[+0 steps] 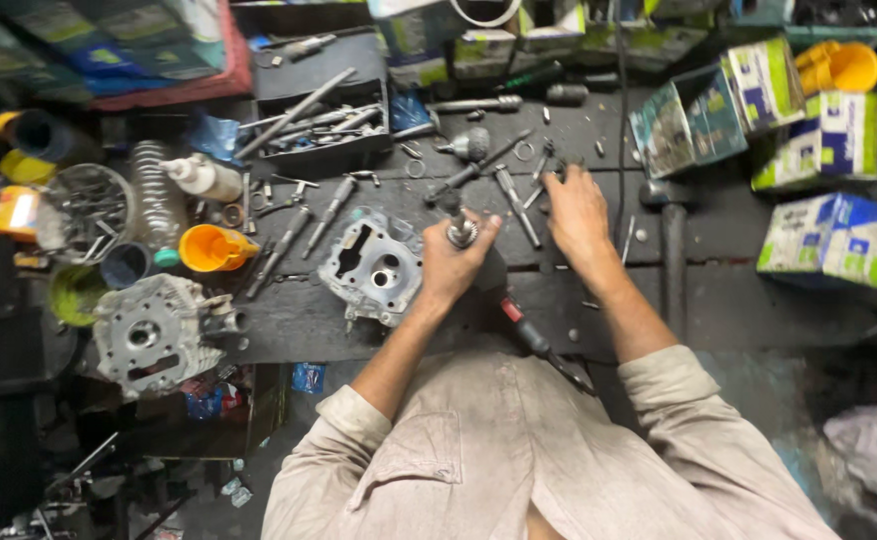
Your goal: The person uses a handheld rotary tool with a wire brush to grind and clean the interior surfaces of a metal engine cylinder head. They reposition the part multiple times to access different areas and wipe the interior with a cloth at the end.
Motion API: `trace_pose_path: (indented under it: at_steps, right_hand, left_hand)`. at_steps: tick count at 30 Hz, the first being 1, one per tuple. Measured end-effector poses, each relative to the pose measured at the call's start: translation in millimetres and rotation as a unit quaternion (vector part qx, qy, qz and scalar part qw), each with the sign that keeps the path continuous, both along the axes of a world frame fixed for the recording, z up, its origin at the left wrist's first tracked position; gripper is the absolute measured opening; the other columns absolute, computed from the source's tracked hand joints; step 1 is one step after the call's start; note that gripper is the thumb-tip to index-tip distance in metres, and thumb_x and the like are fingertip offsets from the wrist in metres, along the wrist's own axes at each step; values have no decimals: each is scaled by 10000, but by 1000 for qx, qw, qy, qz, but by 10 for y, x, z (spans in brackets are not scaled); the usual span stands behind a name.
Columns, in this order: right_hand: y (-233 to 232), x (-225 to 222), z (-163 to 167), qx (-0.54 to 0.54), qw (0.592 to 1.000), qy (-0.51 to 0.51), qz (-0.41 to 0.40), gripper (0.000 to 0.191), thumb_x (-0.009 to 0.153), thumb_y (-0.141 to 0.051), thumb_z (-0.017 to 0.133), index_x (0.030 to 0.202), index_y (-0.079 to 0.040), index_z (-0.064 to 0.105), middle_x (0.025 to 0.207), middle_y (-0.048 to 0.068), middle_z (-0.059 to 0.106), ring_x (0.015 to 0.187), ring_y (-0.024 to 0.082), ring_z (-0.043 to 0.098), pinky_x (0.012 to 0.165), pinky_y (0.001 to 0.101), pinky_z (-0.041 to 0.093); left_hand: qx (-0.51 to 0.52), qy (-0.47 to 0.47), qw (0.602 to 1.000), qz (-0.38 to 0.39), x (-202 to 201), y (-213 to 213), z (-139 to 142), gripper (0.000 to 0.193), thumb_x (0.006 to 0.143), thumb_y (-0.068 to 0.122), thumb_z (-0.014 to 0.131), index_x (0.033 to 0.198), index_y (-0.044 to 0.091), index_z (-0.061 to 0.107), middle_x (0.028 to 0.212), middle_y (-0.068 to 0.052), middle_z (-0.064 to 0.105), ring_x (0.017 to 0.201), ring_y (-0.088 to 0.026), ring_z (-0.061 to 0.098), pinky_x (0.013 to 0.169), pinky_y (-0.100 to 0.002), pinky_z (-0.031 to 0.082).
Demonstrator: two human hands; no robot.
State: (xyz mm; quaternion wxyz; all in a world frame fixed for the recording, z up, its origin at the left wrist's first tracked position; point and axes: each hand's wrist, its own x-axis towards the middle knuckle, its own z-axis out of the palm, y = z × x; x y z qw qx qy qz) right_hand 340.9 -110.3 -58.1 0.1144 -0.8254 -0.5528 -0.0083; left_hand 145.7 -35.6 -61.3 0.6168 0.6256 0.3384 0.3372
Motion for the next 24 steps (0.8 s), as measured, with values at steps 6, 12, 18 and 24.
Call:
trace_pose_path:
  at_steps: [6,12,18,24]
  right_hand:
    - [-34,202,115,52,991,94,76,387,845,-126,766,1177,22,634,1003,233,658,989,433,629,852,519,508]
    - [-208,504,104,240,812,515,-134,128,1028,-133,716,1078,-15,703,1015,165,752,867,210,702,763,307,555]
    - [-502,552,-28,296,482,824,-43,194,1014,-53,684,1208,-59,677,1096,144,739,898,183,712,685,223,530]
    - [-525,-8,127,237,613,750,-73,270,929,-45,685,1185,18,630,1052,112,746,902,190,729,854,339,611]
  left_hand:
    - [38,-9,998,-40,-178,-1,213,288,947,226,755,1084,56,568,845,3,657,770,-65,605,708,-268,519]
    - [35,-71,993,-87,-406,-38,317,406,1038,182,640,1376,63,449,1239,-75,644,1113,-140,601,1020,-298,473]
    - [173,-24,985,1,-465,51,502,475,796,-26,783,1238,45,624,1182,-109,637,1104,-239,640,967,-344,522]
    - [151,-13,988,3,-439,73,629,459,721,-56,815,1152,58,706,1111,-79,679,1050,-202,675,949,-314,538]
